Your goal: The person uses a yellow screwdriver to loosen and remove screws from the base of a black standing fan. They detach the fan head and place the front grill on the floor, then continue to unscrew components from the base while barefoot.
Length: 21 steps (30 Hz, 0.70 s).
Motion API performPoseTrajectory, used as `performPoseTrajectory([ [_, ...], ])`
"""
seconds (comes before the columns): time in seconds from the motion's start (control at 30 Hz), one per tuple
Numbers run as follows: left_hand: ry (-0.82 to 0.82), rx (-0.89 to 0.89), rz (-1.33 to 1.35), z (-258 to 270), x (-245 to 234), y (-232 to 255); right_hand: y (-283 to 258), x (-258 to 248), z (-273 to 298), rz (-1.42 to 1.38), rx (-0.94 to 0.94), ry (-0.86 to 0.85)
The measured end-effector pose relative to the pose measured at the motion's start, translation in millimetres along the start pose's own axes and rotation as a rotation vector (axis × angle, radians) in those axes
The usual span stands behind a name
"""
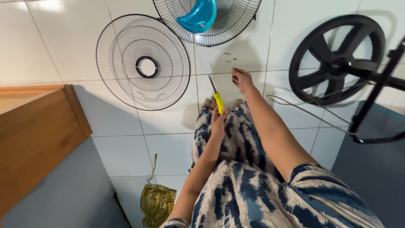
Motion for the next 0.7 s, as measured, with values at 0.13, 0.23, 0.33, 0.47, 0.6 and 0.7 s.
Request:
performPoseTrajectory([
  [0.13, 0.084, -0.01, -0.091, -10.4, 12.8, 9.7, 11.4, 5.5, -39.3, 0.087, -0.022, 0.054],
  [0.23, 0.067, -0.001, -0.145, -7.6, 25.4, 19.0, 17.4, 6.6, -65.8, 0.152, -0.083, 0.082],
  [0.33, 0.045, -0.008, -0.09, -9.2, 36.1, 32.6, 19.2, 12.1, -87.3, 0.223, -0.152, 0.14],
  [0.47, 0.027, -0.013, 0.033, -12.7, 40.5, 45.1, 24.5, 19.5, -111.5, 0.352, -0.346, 0.239],
  [0.6, -0.009, 0.007, 0.099, -11.5, 44.2, 53.1, 35.0, 27.6, -129.0, 0.489, -0.394, 0.381],
  [0.7, 0.0, -0.012, 0.057, -10.0, 52.0, 57.3, 40.7, 34.5, -139.4, 0.469, -0.395, 0.409],
])
Point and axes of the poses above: each hand's wrist, its own z-axis away from the middle knuckle, its own x-axis out of the palm, y = z × x, the point moved 1 cm from there along -z, towards the middle knuckle, and after that the axes turned 9 degrees about z, right-handed, at the moved point
